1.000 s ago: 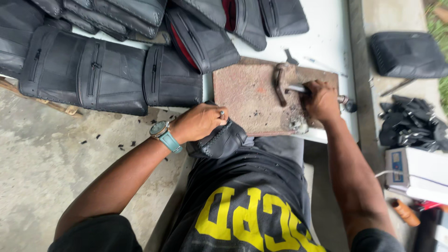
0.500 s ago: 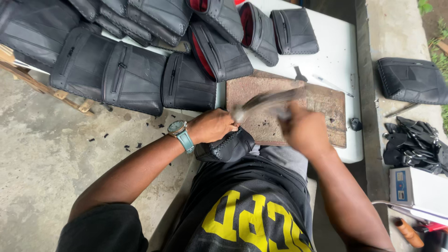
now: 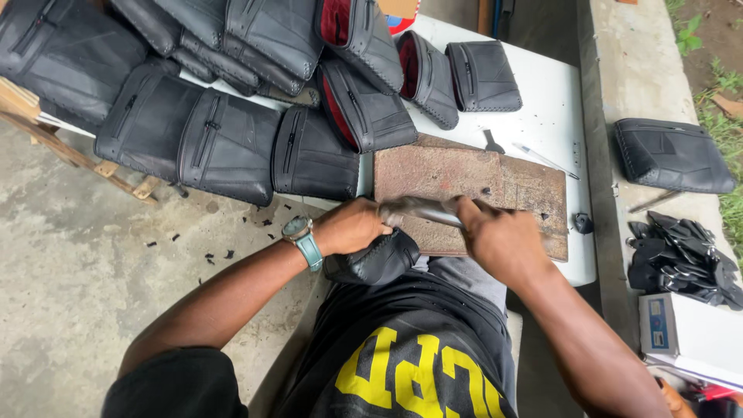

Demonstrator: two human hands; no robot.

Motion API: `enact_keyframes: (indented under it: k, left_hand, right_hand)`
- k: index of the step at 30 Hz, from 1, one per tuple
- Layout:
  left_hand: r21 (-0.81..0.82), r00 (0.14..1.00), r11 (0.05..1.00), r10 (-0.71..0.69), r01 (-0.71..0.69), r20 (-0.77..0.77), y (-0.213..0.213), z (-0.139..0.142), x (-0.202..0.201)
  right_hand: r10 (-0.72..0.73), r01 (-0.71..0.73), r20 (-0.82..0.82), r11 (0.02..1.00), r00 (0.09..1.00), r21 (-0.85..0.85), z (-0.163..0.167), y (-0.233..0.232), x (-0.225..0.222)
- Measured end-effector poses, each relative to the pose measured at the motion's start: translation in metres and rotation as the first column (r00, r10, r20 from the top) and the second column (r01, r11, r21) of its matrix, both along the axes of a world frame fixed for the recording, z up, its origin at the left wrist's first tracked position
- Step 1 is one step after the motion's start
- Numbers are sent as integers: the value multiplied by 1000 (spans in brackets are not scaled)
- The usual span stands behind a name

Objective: The person repairs black leather pouches by hand using a hammer and awl. They repeatedly mark stitching lines, punch holes, and hammer fasteners into place, then place finished pouches into a cardboard box.

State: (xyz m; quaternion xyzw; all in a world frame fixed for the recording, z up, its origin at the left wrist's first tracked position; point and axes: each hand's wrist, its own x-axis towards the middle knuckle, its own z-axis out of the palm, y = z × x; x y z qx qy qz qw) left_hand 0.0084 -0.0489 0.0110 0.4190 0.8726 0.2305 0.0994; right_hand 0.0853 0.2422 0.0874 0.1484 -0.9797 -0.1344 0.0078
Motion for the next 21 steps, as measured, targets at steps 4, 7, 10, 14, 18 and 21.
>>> enact_keyframes:
  k: [4,7,10,14,18,21]
  left_hand:
    - [158,984,984,-56,83,-171,2,4,-2]
    - [117,896,952,-220,284,-386,3,-1,-4]
    - [176,911,936,-231,304,-342,-1,-4,-2]
    - [207,980,964,-139,166,-141,-3,3,1]
    - [247,994,964,-92,102,-51,-1,11,3]
    - [289,993,950,-115,121,-40,0,12,2]
  right_hand:
    - [-181,60,-262,909,948,-411,-20,31,-22]
    - [-179,29,-292,892,940,-451,-35,57,-30]
    - [-161,43,-281,922,946,-384,-58,65,-35]
    - [-90,-25,-319,940,944,-341,-84,73,-38]
    - [-88,-1,-291,956,953,-293,-85,78,-34]
    - [-21,-120,-396,937,918,-327,-70,64,-17]
